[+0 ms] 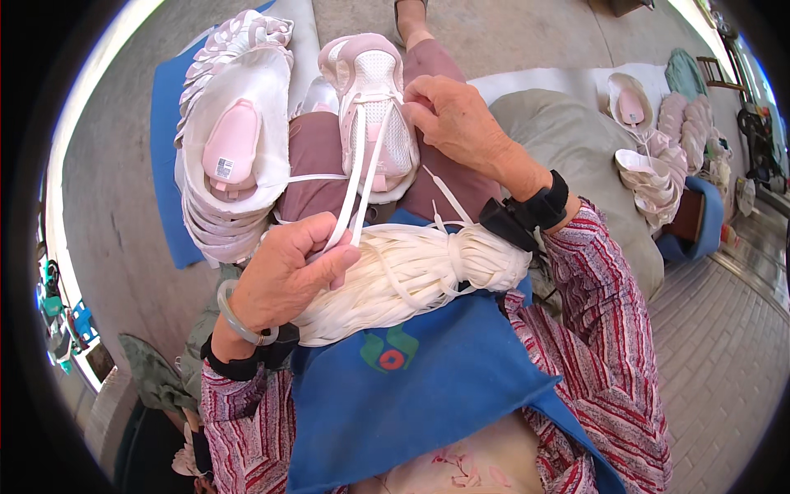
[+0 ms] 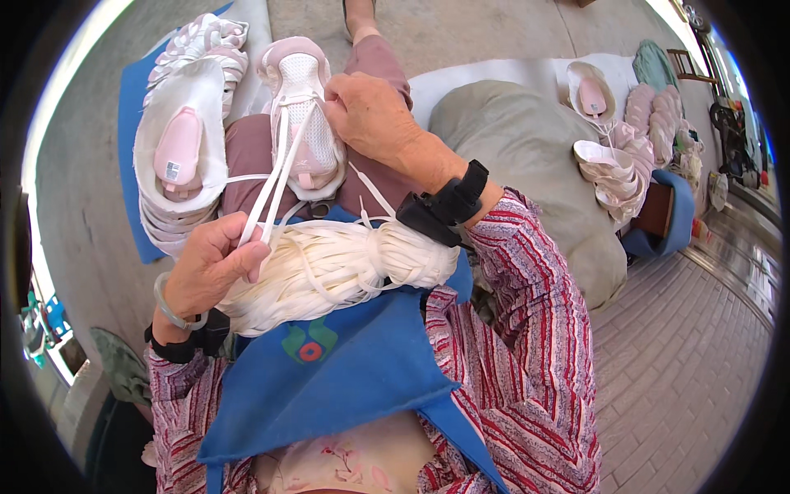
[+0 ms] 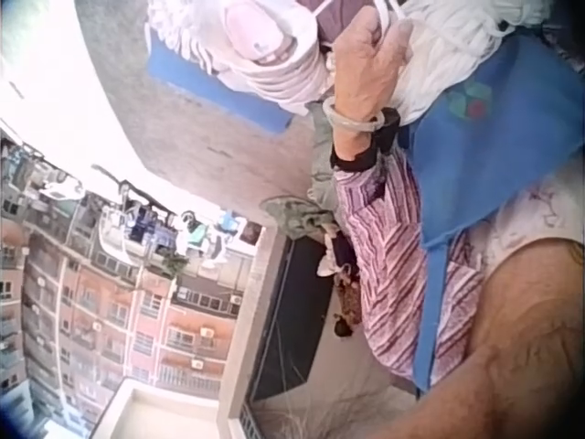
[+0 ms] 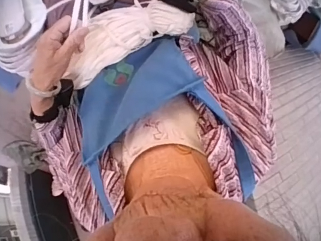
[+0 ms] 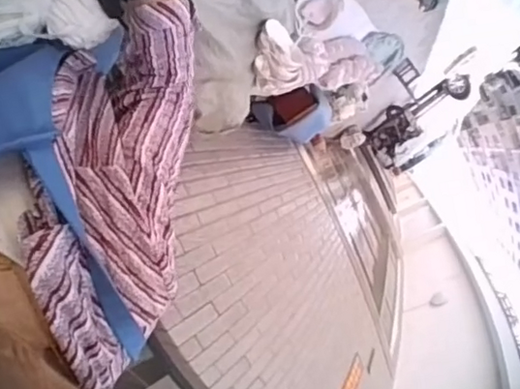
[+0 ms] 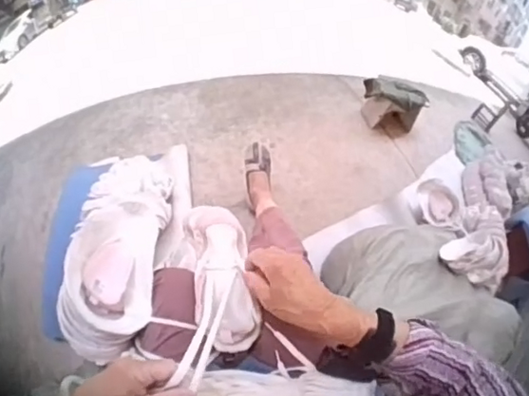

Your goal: Lacing and tying the laces of new shoes.

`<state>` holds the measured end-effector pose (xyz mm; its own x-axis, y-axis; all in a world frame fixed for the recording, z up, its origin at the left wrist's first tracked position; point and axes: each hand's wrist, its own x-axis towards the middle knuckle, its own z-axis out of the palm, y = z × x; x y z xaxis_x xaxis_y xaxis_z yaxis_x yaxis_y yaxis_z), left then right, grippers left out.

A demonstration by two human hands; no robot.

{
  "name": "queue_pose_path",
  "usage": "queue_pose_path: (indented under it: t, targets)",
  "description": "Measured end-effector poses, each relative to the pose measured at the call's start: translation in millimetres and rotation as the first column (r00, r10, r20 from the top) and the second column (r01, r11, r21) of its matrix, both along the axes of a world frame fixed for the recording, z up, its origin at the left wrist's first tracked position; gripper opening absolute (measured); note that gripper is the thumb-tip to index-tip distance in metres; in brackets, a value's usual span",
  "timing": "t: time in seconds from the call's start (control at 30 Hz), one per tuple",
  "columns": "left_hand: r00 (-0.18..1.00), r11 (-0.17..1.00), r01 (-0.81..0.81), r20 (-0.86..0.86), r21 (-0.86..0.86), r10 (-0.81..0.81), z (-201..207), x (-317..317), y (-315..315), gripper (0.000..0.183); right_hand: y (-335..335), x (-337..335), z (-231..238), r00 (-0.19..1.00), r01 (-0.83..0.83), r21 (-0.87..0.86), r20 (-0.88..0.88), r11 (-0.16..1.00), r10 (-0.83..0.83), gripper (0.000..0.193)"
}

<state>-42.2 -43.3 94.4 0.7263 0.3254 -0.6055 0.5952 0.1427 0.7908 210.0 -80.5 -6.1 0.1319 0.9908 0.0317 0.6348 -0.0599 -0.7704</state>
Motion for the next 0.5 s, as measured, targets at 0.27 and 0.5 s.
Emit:
queue_pose_path:
  t: [0.27, 0.5]
  targets:
    - [1.000, 0.999, -0.019, -0.007, -0.032, 0.019, -3.9, 0.8, -3.3, 0.014, 19.3, -6.7, -7.4, 0.987, -0.016, 0.114, 0.158, 0.993, -0.002, 0.018]
    - [1.000, 0.999, -0.010, 0.004, 0.042, 0.009, -12.5, -2.0, -7.4, 0.014, 25.1, -1.0, -13.4, 0.976, -0.031, 0.059, 0.219, 0.998, 0.017, 0.015]
